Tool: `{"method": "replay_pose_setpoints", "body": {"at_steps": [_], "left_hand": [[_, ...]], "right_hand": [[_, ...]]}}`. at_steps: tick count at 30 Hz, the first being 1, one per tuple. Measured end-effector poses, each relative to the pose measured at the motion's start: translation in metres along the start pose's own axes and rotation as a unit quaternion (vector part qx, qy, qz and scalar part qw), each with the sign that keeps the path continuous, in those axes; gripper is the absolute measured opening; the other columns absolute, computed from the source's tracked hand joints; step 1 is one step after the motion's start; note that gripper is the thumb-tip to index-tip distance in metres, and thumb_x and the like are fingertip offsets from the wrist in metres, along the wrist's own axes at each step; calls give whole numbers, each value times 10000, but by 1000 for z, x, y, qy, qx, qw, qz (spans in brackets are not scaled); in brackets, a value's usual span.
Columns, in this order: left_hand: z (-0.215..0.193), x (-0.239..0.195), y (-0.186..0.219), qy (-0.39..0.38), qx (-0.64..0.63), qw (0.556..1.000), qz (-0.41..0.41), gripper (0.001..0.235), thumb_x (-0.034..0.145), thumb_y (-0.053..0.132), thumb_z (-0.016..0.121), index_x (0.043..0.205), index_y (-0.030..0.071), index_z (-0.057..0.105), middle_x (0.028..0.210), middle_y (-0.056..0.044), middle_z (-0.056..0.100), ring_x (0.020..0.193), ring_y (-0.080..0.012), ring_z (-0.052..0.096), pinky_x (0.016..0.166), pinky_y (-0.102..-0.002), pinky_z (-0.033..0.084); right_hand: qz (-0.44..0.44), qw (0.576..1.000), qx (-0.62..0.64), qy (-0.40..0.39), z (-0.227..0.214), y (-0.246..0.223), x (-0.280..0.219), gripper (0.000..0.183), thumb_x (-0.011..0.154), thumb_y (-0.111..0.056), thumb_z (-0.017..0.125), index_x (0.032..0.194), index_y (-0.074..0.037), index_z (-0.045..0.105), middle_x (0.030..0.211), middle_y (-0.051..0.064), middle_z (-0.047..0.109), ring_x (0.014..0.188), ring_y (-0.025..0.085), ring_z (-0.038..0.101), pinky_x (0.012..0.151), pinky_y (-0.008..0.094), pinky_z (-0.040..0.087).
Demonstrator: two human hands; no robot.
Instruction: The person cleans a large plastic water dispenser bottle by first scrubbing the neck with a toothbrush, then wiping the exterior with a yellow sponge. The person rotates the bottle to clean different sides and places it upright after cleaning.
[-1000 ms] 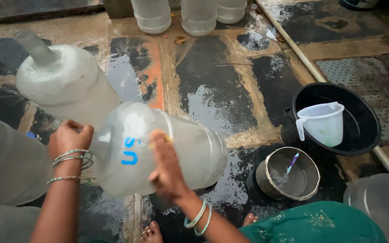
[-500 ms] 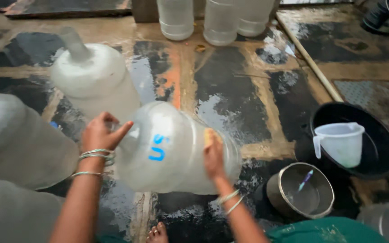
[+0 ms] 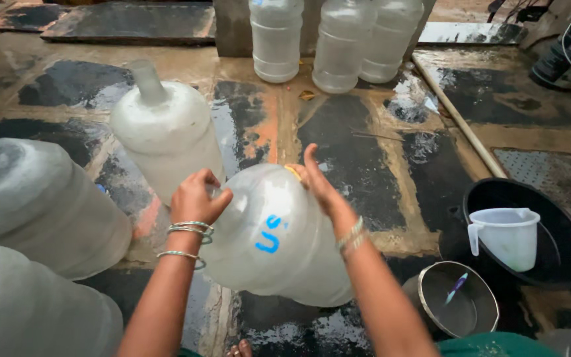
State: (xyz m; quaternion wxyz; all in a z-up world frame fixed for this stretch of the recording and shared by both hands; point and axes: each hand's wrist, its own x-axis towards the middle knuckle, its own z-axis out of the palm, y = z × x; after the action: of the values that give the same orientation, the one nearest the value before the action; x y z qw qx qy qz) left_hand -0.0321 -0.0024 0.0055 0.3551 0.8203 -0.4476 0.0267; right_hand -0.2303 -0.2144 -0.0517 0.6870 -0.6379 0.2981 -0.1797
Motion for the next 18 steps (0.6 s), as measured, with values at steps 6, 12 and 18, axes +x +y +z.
{"method": "replay_pose_setpoints", "body": {"at_steps": [6,12,18], "left_hand": [[4,7,-4,18,39,998,-36,331,733,340,788,900,68,697,951,-177,726,891,-385,690,804,-480,546],[5,9,3,-7,2,999,47,360,720,370,782,909,77,691,976,-171,730,904,-382,690,812,-473,550],[19,2,35,12,26,999,19,304,748,350,764,900,97,691,980,-163,720,879,-405,691,788,-503,558]], "right_hand": [[-334,792,-415,298,144,57,-148,850,1067,-616,170,1569,60,286,1633,310,248,1537,466,183,1247,545,159],[-436,768,-405,237,82,43,-127,721,1067,-587,372,1445,13,502,1542,243,482,1509,440,363,1247,547,258],[-194,915,-284,210,29,-15,-63,540,1079,-420,278,1351,-69,585,1410,183,593,1375,369,489,1152,450,350]]}}
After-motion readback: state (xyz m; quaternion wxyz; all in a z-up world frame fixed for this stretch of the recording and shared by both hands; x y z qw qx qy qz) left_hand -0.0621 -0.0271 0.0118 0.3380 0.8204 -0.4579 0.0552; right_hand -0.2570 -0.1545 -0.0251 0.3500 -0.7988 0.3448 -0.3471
